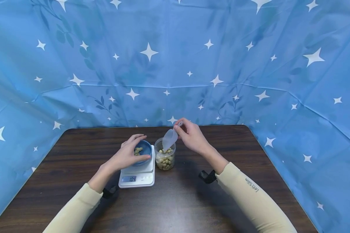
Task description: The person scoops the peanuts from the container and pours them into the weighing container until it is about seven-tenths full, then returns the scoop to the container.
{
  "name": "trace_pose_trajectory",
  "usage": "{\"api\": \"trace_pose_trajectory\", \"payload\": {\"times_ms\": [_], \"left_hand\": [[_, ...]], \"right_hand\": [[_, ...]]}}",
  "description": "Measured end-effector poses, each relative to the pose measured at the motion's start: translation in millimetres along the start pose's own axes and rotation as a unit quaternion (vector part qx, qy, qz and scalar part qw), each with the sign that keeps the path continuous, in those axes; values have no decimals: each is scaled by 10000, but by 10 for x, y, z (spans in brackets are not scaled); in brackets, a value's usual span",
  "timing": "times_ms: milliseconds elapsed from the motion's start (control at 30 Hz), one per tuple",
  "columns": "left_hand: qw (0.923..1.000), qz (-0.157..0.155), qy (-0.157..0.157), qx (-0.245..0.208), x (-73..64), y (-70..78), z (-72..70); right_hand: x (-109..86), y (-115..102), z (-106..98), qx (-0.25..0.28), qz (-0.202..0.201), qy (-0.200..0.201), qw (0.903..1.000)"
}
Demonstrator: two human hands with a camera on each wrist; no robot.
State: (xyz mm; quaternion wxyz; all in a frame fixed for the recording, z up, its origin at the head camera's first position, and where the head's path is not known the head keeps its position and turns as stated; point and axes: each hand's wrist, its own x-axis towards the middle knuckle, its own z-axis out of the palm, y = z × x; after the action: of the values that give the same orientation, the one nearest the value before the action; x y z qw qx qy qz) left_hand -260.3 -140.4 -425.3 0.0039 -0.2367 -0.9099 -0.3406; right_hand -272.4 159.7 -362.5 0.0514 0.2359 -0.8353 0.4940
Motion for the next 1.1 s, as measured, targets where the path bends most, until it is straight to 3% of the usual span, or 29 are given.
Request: {"api": "trace_pose_trajectory", "payload": {"times_ms": [133,400,600,767,900,1100], "left_hand": [[9997,229,28,43,75,87,87],[9991,387,-97,150,199,211,210],[9991,283,-231,213,262,259,257],[9991,227,-254,250,304,279,265],[9989,242,-295,284,326,276,271],[9984,285,-391,303,344,274,282]], "right_hand": [[9,-30,-2,-492,-41,-243,9985],[70,-105,28,-1236,-493,-607,9892],[125,-171,116,-1859,-857,-909,9746],[141,-207,188,-2373,-919,-1182,9598],[156,-193,241,-2536,-918,-1498,9512],[171,-156,272,-2439,-1103,-1642,9494]]}}
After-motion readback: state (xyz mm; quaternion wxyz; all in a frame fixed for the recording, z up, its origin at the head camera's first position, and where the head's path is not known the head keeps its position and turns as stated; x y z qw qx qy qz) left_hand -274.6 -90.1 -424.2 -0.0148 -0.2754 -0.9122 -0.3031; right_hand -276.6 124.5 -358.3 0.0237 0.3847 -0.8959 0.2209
